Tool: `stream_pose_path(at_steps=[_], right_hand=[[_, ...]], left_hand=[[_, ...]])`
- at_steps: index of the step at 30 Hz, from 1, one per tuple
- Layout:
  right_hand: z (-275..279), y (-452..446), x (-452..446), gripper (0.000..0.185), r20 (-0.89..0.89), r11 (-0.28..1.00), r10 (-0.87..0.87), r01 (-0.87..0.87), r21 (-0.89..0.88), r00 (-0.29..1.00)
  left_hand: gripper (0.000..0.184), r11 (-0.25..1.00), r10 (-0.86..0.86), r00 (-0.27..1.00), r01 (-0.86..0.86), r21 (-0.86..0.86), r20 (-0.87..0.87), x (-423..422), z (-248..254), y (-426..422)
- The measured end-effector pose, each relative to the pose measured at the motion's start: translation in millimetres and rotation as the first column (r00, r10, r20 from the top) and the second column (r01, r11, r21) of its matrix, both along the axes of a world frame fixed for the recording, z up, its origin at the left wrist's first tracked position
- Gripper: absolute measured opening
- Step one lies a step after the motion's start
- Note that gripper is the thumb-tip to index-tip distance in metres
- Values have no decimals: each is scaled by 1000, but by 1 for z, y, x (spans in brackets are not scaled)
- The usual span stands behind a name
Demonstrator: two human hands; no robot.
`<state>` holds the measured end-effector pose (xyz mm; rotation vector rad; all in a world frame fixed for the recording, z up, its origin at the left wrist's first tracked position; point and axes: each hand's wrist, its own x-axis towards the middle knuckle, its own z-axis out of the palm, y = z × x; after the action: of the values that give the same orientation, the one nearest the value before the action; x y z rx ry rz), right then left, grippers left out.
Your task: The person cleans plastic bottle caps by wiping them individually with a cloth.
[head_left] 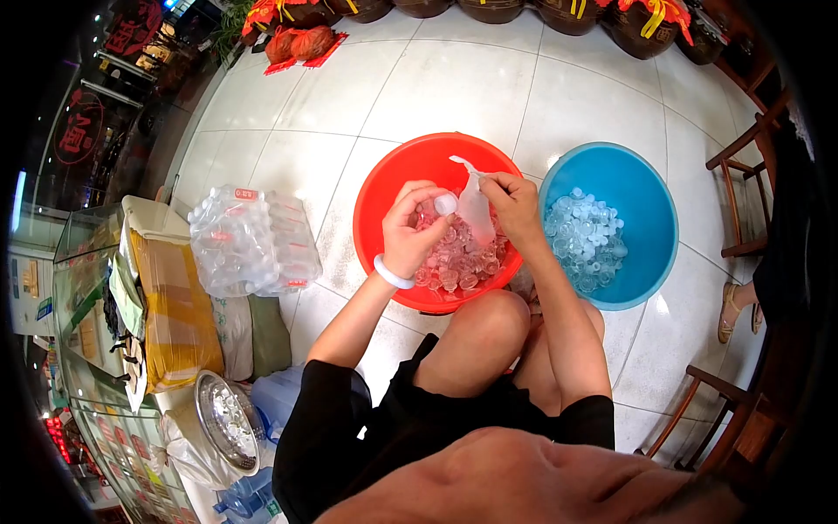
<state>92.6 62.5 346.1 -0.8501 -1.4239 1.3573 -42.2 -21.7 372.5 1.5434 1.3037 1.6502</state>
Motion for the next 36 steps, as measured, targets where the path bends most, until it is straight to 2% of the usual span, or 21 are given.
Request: stream_pose_path(at_steps=[2,3,4,6,7,9,10,11,12,21,24,25,26,27,28,29,30,31,33,36], right_hand=[[0,1,0,19,-3,1000,-1,1,-4,1000],[0,1,1,19,13,1000,-1,1,9,1000],[0,0,1,19,30,1000,1,-1,15,1000],[0,2,1,19,54,1000,-6,5,13,999],[-1,2,1,19,79,1000,-13,11,28,997],[3,-1,0,19,74,1000,-3,3,-10,997],[5,-1,0,19,47,1000,-19,19,-8,999],[5,-4,1,19,60,1000,-9,11,-29,998],[7,-3,0,19,66,999,-9,11,-38,998],[1,0,1,19,86,999,16,-12,-42,996],[-1,1,1,17,93,997,40,-34,-64,995],[-1,0,0,17,85,997,42,-36,-67,995],[-2,-2,0,17,88,998,32,-27,-58,996],[-4,-6,-2,19,94,995,35,-26,-100,995],[-2,2,2,21,99,994,7,4,-106,995],[-2,2,2,22,53,998,-24,27,-63,998],[-3,2,1,23,79,998,-63,66,-26,995],[-4,4,1,23,81,997,-69,71,-19,994],[-7,3,-1,23,76,998,-59,60,-9,995],[-7,6,-2,23,118,998,-54,56,-12,991]], left_hand=[[30,999,16,1000,-16,43,-14,6,11,-2],[31,990,-91,952,119,-81,291,10,17,-8],[32,947,-137,803,278,-162,579,14,26,-14],[34,777,-385,498,629,-18,777,23,49,-30],[36,752,-455,513,659,6,728,33,61,-38],[36,564,-612,244,802,199,752,45,94,-49],[37,501,-633,29,777,381,774,60,101,-52],[37,410,-805,42,761,503,592,70,104,-38],[32,410,-832,72,748,522,550,75,106,-38],[33,418,-796,32,751,510,605,76,106,-42],[31,341,-849,16,781,523,529,70,104,-40],[30,386,-760,-20,791,475,650,64,96,-42],[30,582,-658,283,780,232,698,59,82,-36],[29,705,-506,540,708,-39,673,55,67,-31],[30,876,-236,926,334,-348,293,54,50,-8],[30,858,-209,879,376,-350,429,49,36,-7],[30,836,-170,814,418,-355,556,42,25,-8],[30,833,-189,814,429,-349,549,36,20,-6],[32,720,-308,372,693,-42,876,25,13,-7],[31,730,-269,378,680,-68,886,30,12,-7]])
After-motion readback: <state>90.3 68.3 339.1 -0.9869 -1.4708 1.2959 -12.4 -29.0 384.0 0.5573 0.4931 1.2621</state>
